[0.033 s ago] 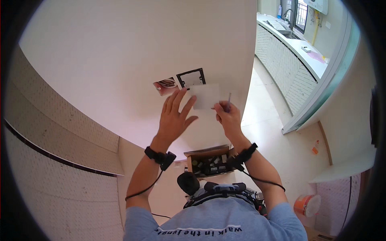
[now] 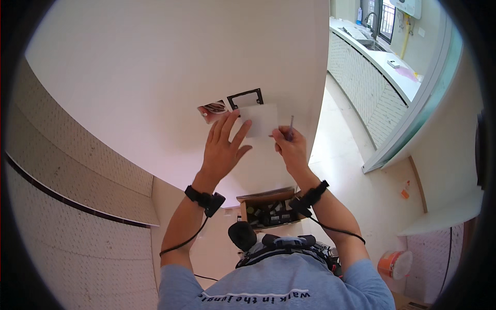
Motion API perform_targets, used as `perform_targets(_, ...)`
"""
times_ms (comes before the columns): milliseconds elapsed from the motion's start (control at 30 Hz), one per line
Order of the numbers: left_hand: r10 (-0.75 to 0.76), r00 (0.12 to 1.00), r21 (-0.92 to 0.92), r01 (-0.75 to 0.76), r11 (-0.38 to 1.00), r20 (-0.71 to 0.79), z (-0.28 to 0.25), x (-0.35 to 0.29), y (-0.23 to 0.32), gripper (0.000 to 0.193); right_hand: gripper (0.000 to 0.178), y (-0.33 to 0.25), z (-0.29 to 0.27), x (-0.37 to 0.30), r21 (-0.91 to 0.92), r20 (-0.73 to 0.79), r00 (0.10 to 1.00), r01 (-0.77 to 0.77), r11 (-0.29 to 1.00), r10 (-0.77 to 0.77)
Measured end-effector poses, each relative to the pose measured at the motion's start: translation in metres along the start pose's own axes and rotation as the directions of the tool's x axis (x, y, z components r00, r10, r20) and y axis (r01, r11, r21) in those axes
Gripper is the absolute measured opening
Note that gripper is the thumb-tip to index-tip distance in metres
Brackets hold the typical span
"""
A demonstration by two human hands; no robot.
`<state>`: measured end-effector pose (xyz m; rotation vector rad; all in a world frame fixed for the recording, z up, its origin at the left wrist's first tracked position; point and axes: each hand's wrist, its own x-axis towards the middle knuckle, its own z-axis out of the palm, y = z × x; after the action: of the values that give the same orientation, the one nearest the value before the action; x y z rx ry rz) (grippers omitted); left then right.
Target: Installing a faceplate for a wall outlet/switch using an electric drill.
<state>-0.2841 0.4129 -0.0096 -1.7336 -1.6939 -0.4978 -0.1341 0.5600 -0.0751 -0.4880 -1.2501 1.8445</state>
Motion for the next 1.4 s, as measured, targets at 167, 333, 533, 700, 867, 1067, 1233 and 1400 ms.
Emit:
perform_targets(167,0.016,0.999,0.047,-0.013,0.999,-0.049,0.005,0.031,-0.013,0.081,0.021,-0.009,0.022,0.03,-0.056,-0.004,0.998,0.063,0.996,-0.063)
perform_targets(333,0.036,0.992,0.085,-0.026,0.996,-0.119,0.015,0.044,-0.02,0.08,0.023,-0.012,0.03,0.043,-0.101,-0.005,0.997,0.074,0.992,-0.074)
perform_targets(533,0.041,0.986,0.13,-0.02,0.991,-0.161,0.023,0.044,-0.022,0.067,0.029,-0.016,0.033,0.048,-0.118,-0.032,0.999,0.039,0.992,-0.043)
perform_targets(700,0.074,0.982,0.156,-0.047,0.987,-0.172,0.025,0.045,-0.02,0.052,0.036,-0.018,0.032,0.047,-0.246,-0.06,0.993,0.086,0.965,-0.103)
perform_targets(867,0.105,0.98,0.236,-0.064,0.97,-0.168,0.03,0.042,-0.024,0.053,0.043,-0.023,0.03,0.049,-0.459,-0.057,0.982,0.134,0.878,-0.18)
perform_targets(1067,0.094,0.979,0.214,-0.054,0.975,-0.183,0.029,0.04,-0.026,0.06,0.041,-0.032,0.022,0.044,-0.763,0.002,0.943,0.216,0.61,-0.333)
perform_targets(1233,0.099,0.974,0.238,-0.048,0.97,-0.205,0.031,0.038,-0.027,0.06,0.04,-0.03,0.018,0.045,-0.756,0.114,0.883,0.375,0.537,-0.456)
perform_targets(1400,0.053,0.978,0.214,-0.01,0.977,-0.199,0.027,0.044,-0.032,0.062,0.041,-0.032,0.026,0.061,-0.848,0.142,0.891,0.335,0.411,-0.432)
